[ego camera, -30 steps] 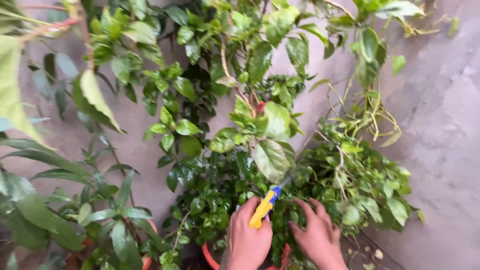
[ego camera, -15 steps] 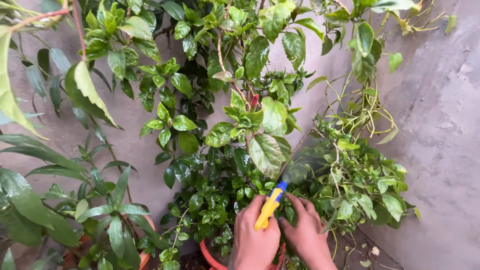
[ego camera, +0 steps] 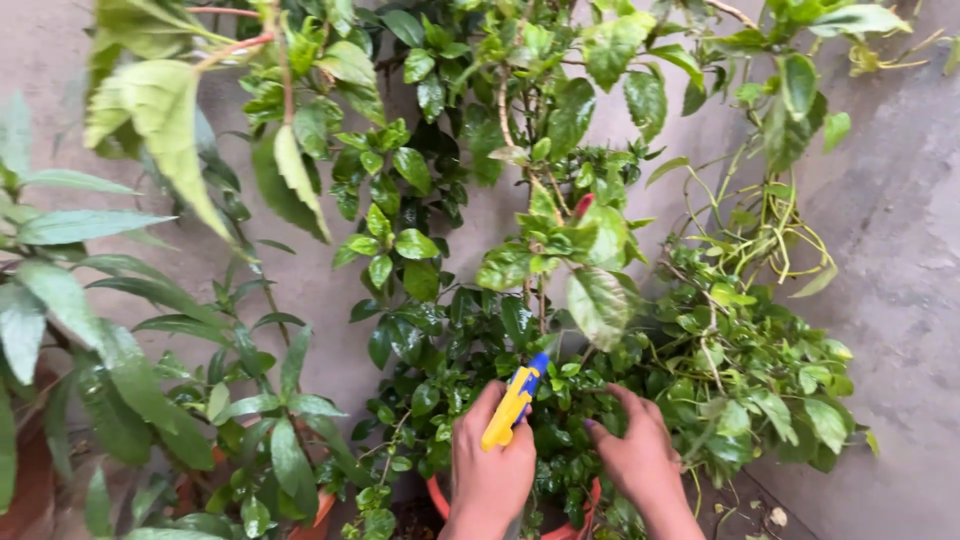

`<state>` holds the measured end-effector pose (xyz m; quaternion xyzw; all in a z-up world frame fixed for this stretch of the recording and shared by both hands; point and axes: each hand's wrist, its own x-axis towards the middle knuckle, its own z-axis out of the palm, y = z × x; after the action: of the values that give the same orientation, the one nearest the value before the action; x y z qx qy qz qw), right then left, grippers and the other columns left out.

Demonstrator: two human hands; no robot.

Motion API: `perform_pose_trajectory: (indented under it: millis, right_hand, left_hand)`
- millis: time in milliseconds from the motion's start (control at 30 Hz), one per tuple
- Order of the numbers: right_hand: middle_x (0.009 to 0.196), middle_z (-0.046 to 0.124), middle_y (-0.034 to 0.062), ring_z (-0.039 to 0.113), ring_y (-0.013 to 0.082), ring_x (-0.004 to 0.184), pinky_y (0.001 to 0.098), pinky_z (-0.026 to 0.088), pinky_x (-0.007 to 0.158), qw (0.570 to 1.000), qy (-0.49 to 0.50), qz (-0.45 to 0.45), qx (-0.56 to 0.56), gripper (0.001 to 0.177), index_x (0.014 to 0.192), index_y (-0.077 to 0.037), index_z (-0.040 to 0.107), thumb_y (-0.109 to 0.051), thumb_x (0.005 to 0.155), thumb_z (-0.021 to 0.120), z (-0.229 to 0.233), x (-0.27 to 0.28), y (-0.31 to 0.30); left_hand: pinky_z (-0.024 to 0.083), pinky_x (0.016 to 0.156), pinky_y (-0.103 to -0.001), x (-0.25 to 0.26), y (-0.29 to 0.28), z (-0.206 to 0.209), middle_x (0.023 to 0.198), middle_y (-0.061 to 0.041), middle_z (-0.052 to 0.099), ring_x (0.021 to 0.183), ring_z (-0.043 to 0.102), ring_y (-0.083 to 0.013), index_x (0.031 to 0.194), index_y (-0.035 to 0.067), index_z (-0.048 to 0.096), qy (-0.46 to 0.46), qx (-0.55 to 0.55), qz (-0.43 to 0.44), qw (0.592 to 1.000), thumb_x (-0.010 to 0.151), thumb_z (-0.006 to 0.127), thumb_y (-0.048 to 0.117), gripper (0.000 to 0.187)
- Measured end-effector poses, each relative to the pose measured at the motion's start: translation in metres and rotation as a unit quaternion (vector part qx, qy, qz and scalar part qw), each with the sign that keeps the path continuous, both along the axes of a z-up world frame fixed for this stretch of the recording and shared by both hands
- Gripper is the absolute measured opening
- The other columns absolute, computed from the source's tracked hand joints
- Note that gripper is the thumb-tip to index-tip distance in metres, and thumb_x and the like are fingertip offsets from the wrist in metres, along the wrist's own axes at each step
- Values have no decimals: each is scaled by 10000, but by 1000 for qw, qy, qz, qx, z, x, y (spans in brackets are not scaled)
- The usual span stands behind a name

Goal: Spraying water on various potted plants on an outdoor staircase.

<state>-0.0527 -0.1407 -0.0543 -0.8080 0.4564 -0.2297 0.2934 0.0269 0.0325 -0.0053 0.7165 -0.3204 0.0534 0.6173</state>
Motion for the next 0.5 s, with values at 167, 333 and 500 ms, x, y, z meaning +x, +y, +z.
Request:
perform_pose_trajectory:
  millis: [167,333,500]
  right_hand:
    - [1489,523,44,532,281,1366,458,407,1139,999,-46,13,-9,668,1419,-306,560,-372,796,791,-13,3,-9]
    - [1463,540,63,562,292,1328,420,441,1113,998,-64,22,-17,674,1417,-271,565,-370,790,791,-15,5,-12]
    - [1448,546,106,579,312,1306,403,455,1104,996,-79,31,-18,673,1422,-234,569,-333,794,791,-17,5,-13]
  left_hand:
    - [518,600,-410,13,24,23,844,-92,760,656,682,-313,1047,68,668,30,-106,-41,993,723,544,-38,363]
    - [496,621,-377,40,39,5,741,-98,702,672,662,-242,935,35,674,-111,-37,79,990,859,682,35,77]
    - [501,658,-336,40,59,30,869,-85,713,749,685,-200,1030,3,610,-181,-194,66,962,756,535,-10,285]
